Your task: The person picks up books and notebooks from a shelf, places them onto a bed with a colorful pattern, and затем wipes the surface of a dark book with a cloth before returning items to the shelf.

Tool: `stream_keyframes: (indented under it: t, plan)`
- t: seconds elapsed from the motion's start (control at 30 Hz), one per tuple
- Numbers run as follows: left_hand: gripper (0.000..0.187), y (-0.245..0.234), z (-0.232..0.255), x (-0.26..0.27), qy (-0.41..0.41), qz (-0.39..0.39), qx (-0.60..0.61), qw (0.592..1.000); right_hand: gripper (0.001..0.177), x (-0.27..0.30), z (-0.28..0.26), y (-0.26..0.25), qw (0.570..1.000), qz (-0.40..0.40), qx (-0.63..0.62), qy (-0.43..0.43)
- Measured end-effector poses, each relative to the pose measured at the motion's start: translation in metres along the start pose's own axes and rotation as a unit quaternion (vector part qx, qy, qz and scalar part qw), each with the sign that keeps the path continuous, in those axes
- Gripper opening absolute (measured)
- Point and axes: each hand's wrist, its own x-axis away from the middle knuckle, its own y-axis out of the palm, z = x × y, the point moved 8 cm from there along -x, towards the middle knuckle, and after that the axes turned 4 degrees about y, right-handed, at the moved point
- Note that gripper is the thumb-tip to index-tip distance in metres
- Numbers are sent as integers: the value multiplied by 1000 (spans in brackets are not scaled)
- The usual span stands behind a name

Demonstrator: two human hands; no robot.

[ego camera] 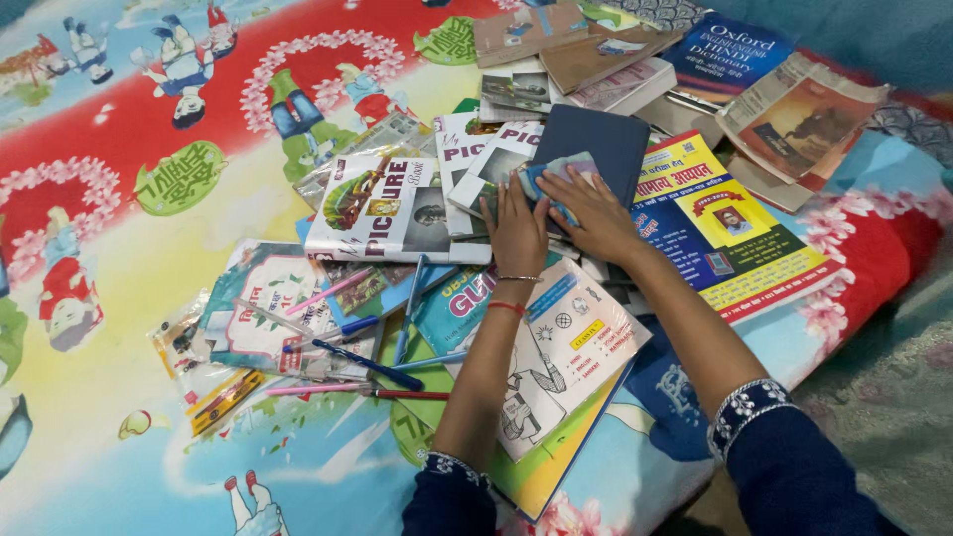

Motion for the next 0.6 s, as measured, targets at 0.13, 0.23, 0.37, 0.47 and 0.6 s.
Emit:
stream_keyframes:
  t: [0.13, 0.23, 0.37, 0.47, 0.6]
  plan:
    - [61, 14, -12, 6, -10, -4, -4, 1000, 55, -16, 19, 3, 999, -10, 31, 21]
    - [61, 13, -13, 4, -14, -3, 17, 1000, 56, -36, 37, 4, 998, -23, 49, 33]
    - [58, 14, -16, 4, -28, -29, 35, 999, 55, -54, 63, 1, 997, -6, 27, 67]
    - [51, 19, -21, 5, -32, -50, 50, 997, 55, -59, 74, 0, 996, 16, 26, 85]
    - [60, 30, -30, 4, -29, -80, 90, 992, 56, -54, 74, 3, 994, 21, 47, 93]
